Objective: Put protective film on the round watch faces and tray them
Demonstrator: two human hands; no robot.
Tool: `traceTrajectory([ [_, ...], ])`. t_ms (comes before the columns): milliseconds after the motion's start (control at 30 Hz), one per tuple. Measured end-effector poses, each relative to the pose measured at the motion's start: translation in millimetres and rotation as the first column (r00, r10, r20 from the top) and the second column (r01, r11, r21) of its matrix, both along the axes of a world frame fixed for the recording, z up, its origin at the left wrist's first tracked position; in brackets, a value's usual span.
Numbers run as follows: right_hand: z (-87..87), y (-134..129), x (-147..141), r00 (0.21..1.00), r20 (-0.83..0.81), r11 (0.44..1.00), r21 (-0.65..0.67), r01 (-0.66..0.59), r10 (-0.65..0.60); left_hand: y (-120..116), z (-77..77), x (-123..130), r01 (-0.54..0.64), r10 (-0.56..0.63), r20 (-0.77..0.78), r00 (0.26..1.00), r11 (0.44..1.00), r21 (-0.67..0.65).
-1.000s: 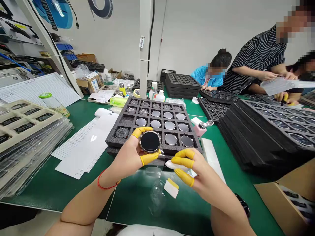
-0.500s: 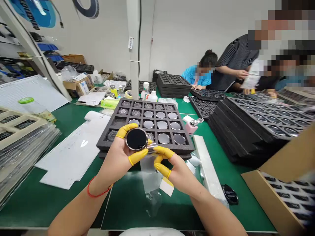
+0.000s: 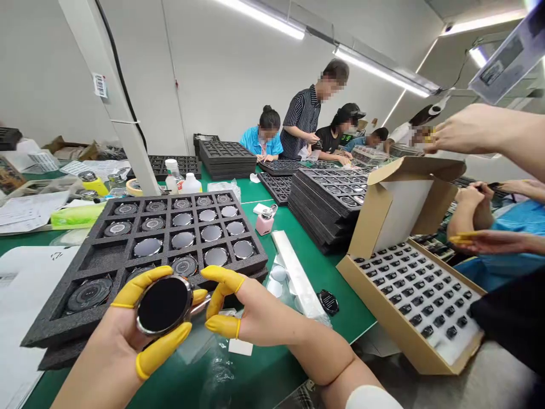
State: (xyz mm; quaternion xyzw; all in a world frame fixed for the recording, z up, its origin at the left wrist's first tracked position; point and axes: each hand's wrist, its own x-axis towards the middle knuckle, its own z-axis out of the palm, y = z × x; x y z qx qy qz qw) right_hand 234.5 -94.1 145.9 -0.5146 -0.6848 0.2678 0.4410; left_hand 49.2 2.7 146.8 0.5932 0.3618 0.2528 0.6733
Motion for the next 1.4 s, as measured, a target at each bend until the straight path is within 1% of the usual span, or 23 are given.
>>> traceTrajectory([
  [33, -0.5, -1.3, -1.1, 0.999, 0.024, 0.999, 0.033, 0.026, -0.027, -3.2, 5.1, 2.5, 0.002, -0.002, 0.001, 1.000, 0.999, -0.033],
  [100, -1.8, -4.1, -3.2, 0.989, 0.083, 0.987, 0.116, 0.110, -0.120, -7.1, 14.2, 6.2, 0.016, -0.014, 0.026, 1.000, 0.997, -0.078],
  [167, -3.2, -5.9, -4.5, 0.969, 0.136, 0.964, 0.198, 0.179, -0.208, -7.3, 19.6, 7.3, 0.033, -0.030, 0.045, 0.999, 0.997, -0.063],
  [233, -4.3, -5.8, -4.5, 0.951, 0.180, 0.947, 0.248, 0.204, -0.252, -5.0, 21.5, 6.0, 0.076, -0.073, 0.054, 0.996, 0.996, -0.045],
  [333, -4.8, -3.3, -3.8, 0.935, 0.228, 0.937, 0.286, 0.202, -0.271, -1.3, 21.9, 2.6, 0.161, -0.157, 0.070, 0.985, 0.986, -0.045],
  [400, -4.8, -1.6, -3.9, 0.930, 0.246, 0.931, 0.310, 0.191, -0.273, -0.3, 22.4, 1.8, 0.183, -0.178, 0.085, 0.980, 0.982, -0.055],
  [533, -5.6, 0.5, -4.9, 0.914, 0.282, 0.922, 0.338, 0.190, -0.292, -0.7, 23.1, 3.6, 0.163, -0.157, 0.080, 0.984, 0.984, -0.066],
  [700, -10.5, 3.0, -5.0, 0.883, 0.340, 0.910, 0.366, 0.192, -0.323, -0.5, 19.8, 4.5, 0.159, -0.156, 0.067, 0.986, 0.987, -0.037],
  [867, -17.2, 2.0, -7.1, 0.862, 0.409, 0.921, 0.360, 0.150, -0.300, 1.9, 16.6, 3.9, 0.165, -0.164, 0.073, 0.984, 0.986, -0.011],
  [933, -14.8, -3.2, -7.6, 0.838, 0.425, 0.905, 0.388, 0.174, -0.343, 4.4, 16.0, 4.6, 0.152, -0.150, 0.089, 0.985, 0.988, -0.010],
  [1000, -8.5, -12.3, -6.0, 0.834, 0.391, 0.873, 0.445, 0.199, -0.389, 7.6, 15.0, 5.6, 0.131, -0.127, 0.119, 0.985, 0.991, -0.023],
  [1033, -4.7, -17.7, -4.3, 0.847, 0.359, 0.862, 0.466, 0.201, -0.391, 9.1, 14.3, 6.0, 0.126, -0.121, 0.124, 0.985, 0.992, -0.031],
  [1100, 1.9, -27.9, 0.2, 0.903, 0.249, 0.858, 0.472, 0.203, -0.351, 11.1, 12.3, 6.9, 0.131, -0.127, 0.106, 0.986, 0.991, -0.025],
  [1133, 3.9, -31.6, 2.2, 0.930, 0.166, 0.862, 0.455, 0.223, -0.328, 11.3, 11.0, 7.4, 0.138, -0.138, 0.085, 0.987, 0.990, -0.001],
  [1200, 4.1, -34.3, 4.8, 0.948, -0.037, 0.880, 0.362, 0.308, -0.317, 9.7, 7.8, 8.6, 0.180, -0.182, 0.037, 0.983, 0.982, 0.062],
  [1267, 0.0, -30.0, 4.8, 0.914, -0.230, 0.899, 0.210, 0.383, -0.336, 6.0, 4.3, 10.1, 0.236, -0.238, -0.002, 0.971, 0.963, 0.127],
  [1300, -2.8, -25.8, 4.1, 0.890, -0.303, 0.911, 0.125, 0.392, -0.341, 3.7, 2.7, 10.9, 0.267, -0.268, -0.015, 0.963, 0.952, 0.152],
  [1333, -5.7, -20.9, 3.0, 0.868, -0.366, 0.926, 0.043, 0.375, -0.335, 1.4, 1.2, 11.6, 0.289, -0.290, -0.025, 0.957, 0.940, 0.180],
  [1400, -10.2, -10.6, 0.6, 0.827, -0.478, 0.954, -0.108, 0.279, -0.296, -2.7, -1.1, 13.0, 0.307, -0.304, -0.049, 0.951, 0.918, 0.252],
])
